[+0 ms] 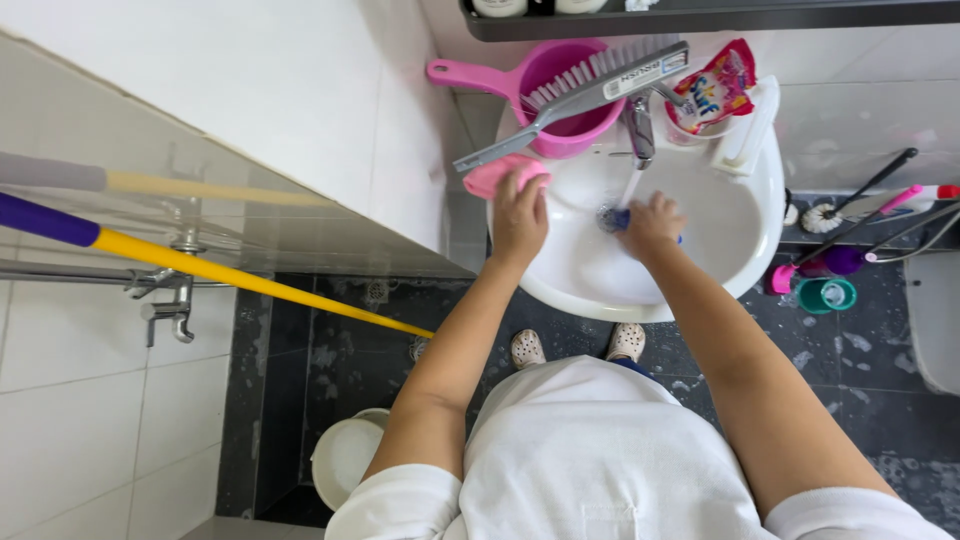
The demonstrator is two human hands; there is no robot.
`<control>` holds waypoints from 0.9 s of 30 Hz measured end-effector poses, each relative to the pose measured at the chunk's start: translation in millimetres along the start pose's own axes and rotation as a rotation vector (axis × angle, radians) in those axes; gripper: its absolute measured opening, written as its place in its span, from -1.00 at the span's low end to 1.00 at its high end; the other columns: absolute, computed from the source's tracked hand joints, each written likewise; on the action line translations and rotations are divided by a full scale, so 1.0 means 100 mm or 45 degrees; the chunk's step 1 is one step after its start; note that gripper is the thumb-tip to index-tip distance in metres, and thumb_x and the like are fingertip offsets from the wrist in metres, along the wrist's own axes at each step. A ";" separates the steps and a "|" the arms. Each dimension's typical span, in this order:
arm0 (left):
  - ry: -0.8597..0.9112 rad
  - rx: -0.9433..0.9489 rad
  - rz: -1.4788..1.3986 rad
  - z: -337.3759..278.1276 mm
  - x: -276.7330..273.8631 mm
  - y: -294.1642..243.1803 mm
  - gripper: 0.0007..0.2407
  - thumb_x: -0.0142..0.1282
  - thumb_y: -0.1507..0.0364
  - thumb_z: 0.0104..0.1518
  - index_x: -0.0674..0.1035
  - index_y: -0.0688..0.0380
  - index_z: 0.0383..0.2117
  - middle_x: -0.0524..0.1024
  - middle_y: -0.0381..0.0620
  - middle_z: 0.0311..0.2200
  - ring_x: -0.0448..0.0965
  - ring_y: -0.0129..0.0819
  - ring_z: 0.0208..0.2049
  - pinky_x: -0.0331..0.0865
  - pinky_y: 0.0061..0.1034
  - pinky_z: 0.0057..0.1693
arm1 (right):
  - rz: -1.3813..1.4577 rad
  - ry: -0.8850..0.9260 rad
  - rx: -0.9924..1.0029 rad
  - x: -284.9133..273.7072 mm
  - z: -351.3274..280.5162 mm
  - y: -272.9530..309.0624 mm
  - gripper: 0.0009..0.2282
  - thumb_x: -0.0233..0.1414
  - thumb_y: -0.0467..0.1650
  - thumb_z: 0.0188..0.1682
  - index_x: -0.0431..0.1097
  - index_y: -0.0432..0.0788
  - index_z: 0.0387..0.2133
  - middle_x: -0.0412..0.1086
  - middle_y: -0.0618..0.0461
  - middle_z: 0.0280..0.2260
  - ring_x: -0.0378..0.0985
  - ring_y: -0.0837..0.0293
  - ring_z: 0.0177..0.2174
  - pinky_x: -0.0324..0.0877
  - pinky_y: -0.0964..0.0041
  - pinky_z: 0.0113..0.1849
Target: The person washes a pink plastic scoop and two cloths under a running tap, then rinses a clear plastic container. They wipe the toilet cistern with a white cloth and refill the scoop with water.
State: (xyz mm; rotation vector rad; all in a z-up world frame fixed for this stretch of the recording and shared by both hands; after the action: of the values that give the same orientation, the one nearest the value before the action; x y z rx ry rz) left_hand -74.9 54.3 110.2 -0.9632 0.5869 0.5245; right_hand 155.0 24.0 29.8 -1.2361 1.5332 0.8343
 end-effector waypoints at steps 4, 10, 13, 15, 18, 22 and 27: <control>0.075 -0.072 -0.387 -0.13 0.63 -0.32 -0.78 0.12 0.49 0.26 0.56 0.10 0.02 0.54 0.00 0.00 0.57 -0.14 0.06 0.50 -0.22 0.18 | 0.355 0.169 -0.011 1.22 0.32 -0.58 -0.40 0.32 -0.23 -0.21 0.31 0.05 0.15 0.36 -0.31 -0.10 0.50 -0.25 -0.13 0.48 -0.09 -0.11; 0.791 -1.068 -1.125 -0.38 2.18 -0.06 -0.79 0.13 0.34 0.25 0.62 0.09 -0.07 0.62 -0.20 -0.27 0.61 -0.46 -0.37 0.46 -0.54 -0.29 | 1.372 0.712 -0.198 1.37 0.11 -0.48 -0.58 0.30 -0.35 -0.20 0.50 -0.16 -0.02 0.56 0.00 -0.24 0.56 0.20 -0.33 0.47 0.30 -0.25; 0.650 -1.270 -1.379 -0.32 2.67 0.07 -0.78 0.11 0.32 0.20 0.63 0.07 -0.10 0.63 -0.24 -0.29 0.64 -0.48 -0.35 0.52 -0.55 -0.27 | 1.384 0.467 -0.112 1.13 0.17 -0.77 -0.69 0.24 -0.32 -0.11 0.57 -0.19 -0.12 0.57 -0.01 -0.34 0.51 0.19 -0.38 0.43 0.26 -0.29; 0.473 -1.339 -1.494 -0.22 2.95 0.14 -0.76 0.16 0.26 0.27 0.61 0.18 -0.16 0.60 -0.17 -0.28 0.64 -0.41 -0.30 0.49 -0.55 -0.25 | 1.341 0.160 -0.127 1.00 0.32 -1.05 -0.73 0.25 -0.33 -0.08 0.54 -0.26 -0.19 0.54 0.00 -0.40 0.54 0.18 -0.39 0.44 0.26 -0.28; 0.320 -1.340 -1.672 -0.11 3.07 0.04 -0.66 0.11 0.15 0.35 0.59 0.25 -0.28 0.60 0.04 -0.32 0.66 -0.23 -0.33 0.51 -0.43 -0.21 | 1.281 0.081 -0.056 0.85 0.44 -1.27 -0.76 0.25 -0.34 -0.05 0.53 -0.30 -0.24 0.55 -0.03 -0.39 0.57 0.15 -0.38 0.44 0.29 -0.28; 0.429 -1.101 -1.922 -0.12 2.59 -0.42 -0.67 0.06 0.15 0.32 0.63 0.22 -0.20 0.64 0.03 -0.25 0.68 -0.17 -0.20 0.52 -0.36 -0.01 | 1.971 0.445 0.208 1.16 0.69 -0.99 -0.78 0.20 -0.35 -0.07 0.39 -0.15 -0.22 0.47 0.15 -0.33 0.54 0.24 -0.35 0.50 0.32 -0.36; -0.050 -0.633 -0.528 -0.32 1.88 0.14 -0.74 0.03 0.33 0.26 0.62 0.08 0.00 0.61 0.03 -0.04 0.58 -0.11 0.02 0.41 -0.33 0.14 | 1.932 0.250 -0.300 0.98 0.97 -0.27 -0.76 0.27 -0.52 -0.14 0.32 -0.22 -0.31 0.33 0.11 -0.41 0.39 0.25 -0.42 0.37 0.33 -0.38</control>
State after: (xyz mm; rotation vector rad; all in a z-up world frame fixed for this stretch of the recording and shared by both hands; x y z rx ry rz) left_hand 45.5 61.8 -37.8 -1.4998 0.2060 0.3170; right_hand 203.7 76.1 -90.9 -0.0415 2.5229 1.8727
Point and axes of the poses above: each hand's wrist, its own z-axis towards the middle knuckle, its own x-axis out of the palm, y = z × x, the point moved 7 cm from there along z, towards the middle knuckle
